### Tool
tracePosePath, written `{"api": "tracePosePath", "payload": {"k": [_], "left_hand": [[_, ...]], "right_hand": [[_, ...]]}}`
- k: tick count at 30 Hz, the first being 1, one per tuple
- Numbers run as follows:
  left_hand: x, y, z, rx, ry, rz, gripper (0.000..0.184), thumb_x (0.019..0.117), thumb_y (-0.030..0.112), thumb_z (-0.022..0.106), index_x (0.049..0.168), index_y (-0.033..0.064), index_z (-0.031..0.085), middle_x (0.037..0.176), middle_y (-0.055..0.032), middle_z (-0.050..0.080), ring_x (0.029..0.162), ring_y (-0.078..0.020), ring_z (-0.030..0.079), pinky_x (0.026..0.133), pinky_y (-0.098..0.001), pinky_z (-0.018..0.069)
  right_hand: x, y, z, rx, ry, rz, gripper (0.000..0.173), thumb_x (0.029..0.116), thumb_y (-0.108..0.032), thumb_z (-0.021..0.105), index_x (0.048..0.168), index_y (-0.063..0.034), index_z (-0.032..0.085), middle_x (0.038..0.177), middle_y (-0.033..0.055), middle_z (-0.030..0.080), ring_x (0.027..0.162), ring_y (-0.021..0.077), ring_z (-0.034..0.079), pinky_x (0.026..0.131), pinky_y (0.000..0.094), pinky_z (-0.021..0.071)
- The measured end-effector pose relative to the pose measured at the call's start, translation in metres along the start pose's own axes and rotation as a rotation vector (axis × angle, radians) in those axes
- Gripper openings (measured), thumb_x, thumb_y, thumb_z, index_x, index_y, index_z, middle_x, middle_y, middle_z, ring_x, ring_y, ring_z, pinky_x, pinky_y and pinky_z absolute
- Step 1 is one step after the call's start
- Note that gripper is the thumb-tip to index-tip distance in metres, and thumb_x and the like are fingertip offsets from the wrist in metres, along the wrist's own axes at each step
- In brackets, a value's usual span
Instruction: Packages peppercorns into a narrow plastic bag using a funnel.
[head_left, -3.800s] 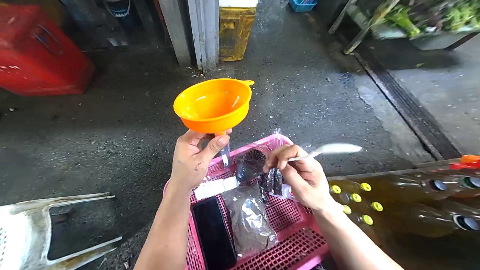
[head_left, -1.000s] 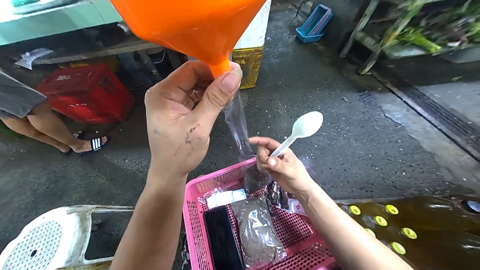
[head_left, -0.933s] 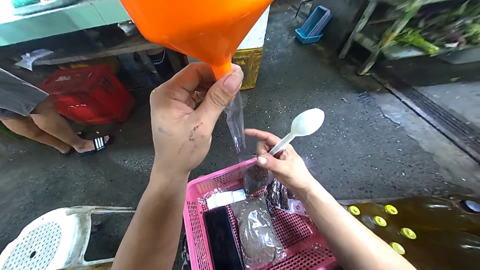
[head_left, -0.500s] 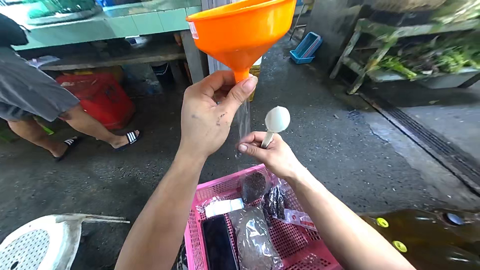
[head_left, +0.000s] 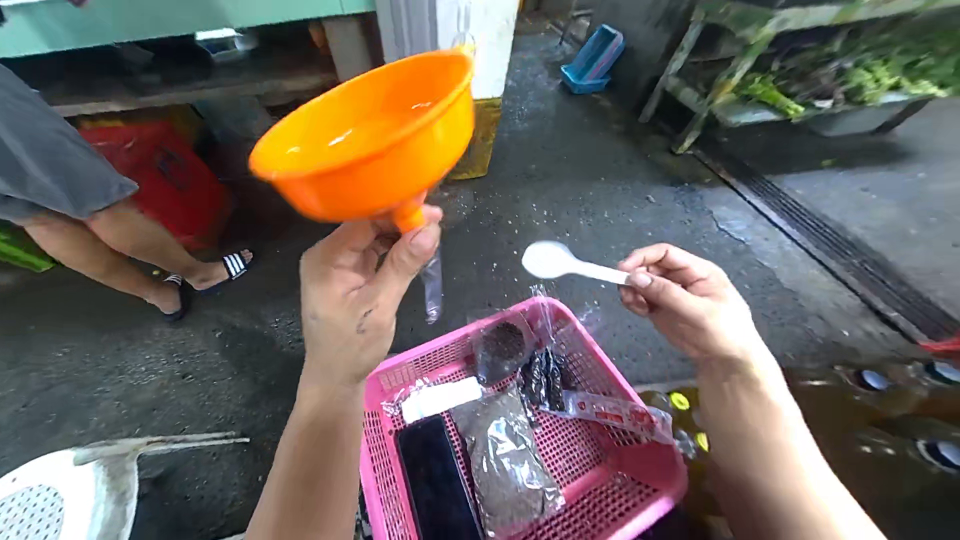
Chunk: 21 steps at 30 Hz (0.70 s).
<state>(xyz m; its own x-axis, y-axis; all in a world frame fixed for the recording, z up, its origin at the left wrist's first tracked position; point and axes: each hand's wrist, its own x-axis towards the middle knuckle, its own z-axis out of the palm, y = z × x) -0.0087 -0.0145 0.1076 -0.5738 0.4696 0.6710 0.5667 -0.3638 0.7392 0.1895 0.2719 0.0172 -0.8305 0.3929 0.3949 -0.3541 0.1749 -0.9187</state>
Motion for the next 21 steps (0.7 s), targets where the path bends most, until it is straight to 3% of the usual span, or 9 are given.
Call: {"api": "tracePosePath", "payload": {"k": [4, 8, 11, 13, 15, 18, 20, 21], "left_hand": [[-0.022, -0.028, -0.006, -0.031, 0.037, -0.04, 0.019, 0.095, 0.023, 0.074, 0.114, 0.0201, 0.072, 0.109, 0.0042, 0.075, 0.097, -0.0101, 0.072, 0.089, -0.0267, 0.0603], [-0.035, -0.024, -0.014, -0.069, 0.065, -0.065, 0.024, 0.0927, 0.028, 0.076, 0.116, 0.0246, 0.072, 0.108, 0.0045, 0.076, 0.096, -0.0101, 0.073, 0.087, -0.0262, 0.0605], [-0.043, -0.022, -0.014, -0.078, 0.048, -0.023, 0.024, 0.093, 0.034, 0.075, 0.114, 0.0232, 0.072, 0.107, 0.0056, 0.075, 0.099, -0.0106, 0.071, 0.09, -0.0273, 0.0591], [-0.051, -0.026, -0.008, -0.038, 0.053, -0.024, 0.02, 0.0938, 0.037, 0.074, 0.11, 0.0249, 0.072, 0.104, 0.0105, 0.073, 0.099, -0.007, 0.07, 0.09, -0.024, 0.0575], [-0.066, -0.035, -0.001, 0.058, 0.084, -0.039, 0.016, 0.095, 0.035, 0.072, 0.109, 0.0268, 0.071, 0.104, 0.0148, 0.073, 0.098, -0.0024, 0.069, 0.088, -0.0202, 0.0568], [-0.094, -0.062, 0.0, 0.174, 0.061, -0.058, 0.021, 0.0974, 0.023, 0.071, 0.118, 0.0212, 0.07, 0.11, 0.0137, 0.073, 0.104, -0.0006, 0.069, 0.092, -0.0231, 0.0574], [-0.099, -0.074, 0.004, 0.241, 0.024, -0.038, 0.021, 0.0957, 0.024, 0.073, 0.116, 0.0213, 0.068, 0.11, 0.0165, 0.07, 0.107, 0.0044, 0.064, 0.094, -0.0196, 0.0545], [-0.099, -0.079, 0.008, 0.22, 0.037, -0.043, 0.017, 0.0936, 0.024, 0.075, 0.11, 0.024, 0.07, 0.105, 0.0188, 0.07, 0.102, 0.0061, 0.065, 0.09, -0.0178, 0.0556]], "right_hand": [[-0.002, 0.01, 0.005, 0.08, 0.016, -0.088, 0.016, 0.0988, -0.027, 0.067, 0.112, -0.0202, 0.074, 0.083, -0.0048, 0.071, 0.064, 0.0018, 0.063, 0.061, 0.0175, 0.0551], [0.005, 0.023, 0.015, 0.047, 0.102, -0.085, 0.016, 0.1044, -0.026, 0.056, 0.111, -0.0218, 0.07, 0.079, -0.0048, 0.07, 0.06, 0.0036, 0.063, 0.057, 0.0196, 0.0556], [0.007, 0.033, 0.027, -0.125, 0.086, -0.077, 0.015, 0.1055, -0.027, 0.054, 0.113, -0.0233, 0.067, 0.08, -0.0073, 0.069, 0.062, 0.0037, 0.064, 0.059, 0.0218, 0.058], [0.005, 0.04, 0.038, -0.283, 0.038, -0.072, 0.014, 0.104, -0.025, 0.055, 0.112, -0.0186, 0.065, 0.081, -0.0076, 0.069, 0.065, 0.0029, 0.065, 0.061, 0.0228, 0.0593], [0.003, 0.048, 0.049, -0.408, -0.015, -0.086, 0.016, 0.1011, -0.021, 0.057, 0.108, -0.011, 0.067, 0.083, -0.0051, 0.069, 0.068, 0.001, 0.065, 0.063, 0.0214, 0.0582], [-0.002, 0.057, 0.059, -0.589, -0.081, -0.131, 0.019, 0.0972, -0.02, 0.058, 0.102, -0.0056, 0.069, 0.08, -0.0028, 0.067, 0.067, -0.0028, 0.06, 0.062, 0.0168, 0.0533], [-0.006, 0.06, 0.061, -0.625, -0.105, -0.129, 0.018, 0.0973, -0.021, 0.058, 0.101, -0.0061, 0.067, 0.075, -0.0045, 0.064, 0.064, -0.0056, 0.056, 0.061, 0.0133, 0.0499], [-0.009, 0.062, 0.062, -0.613, -0.105, -0.112, 0.017, 0.0972, -0.021, 0.058, 0.102, -0.0069, 0.066, 0.075, -0.0058, 0.063, 0.064, -0.0067, 0.056, 0.061, 0.0125, 0.0497]]}}
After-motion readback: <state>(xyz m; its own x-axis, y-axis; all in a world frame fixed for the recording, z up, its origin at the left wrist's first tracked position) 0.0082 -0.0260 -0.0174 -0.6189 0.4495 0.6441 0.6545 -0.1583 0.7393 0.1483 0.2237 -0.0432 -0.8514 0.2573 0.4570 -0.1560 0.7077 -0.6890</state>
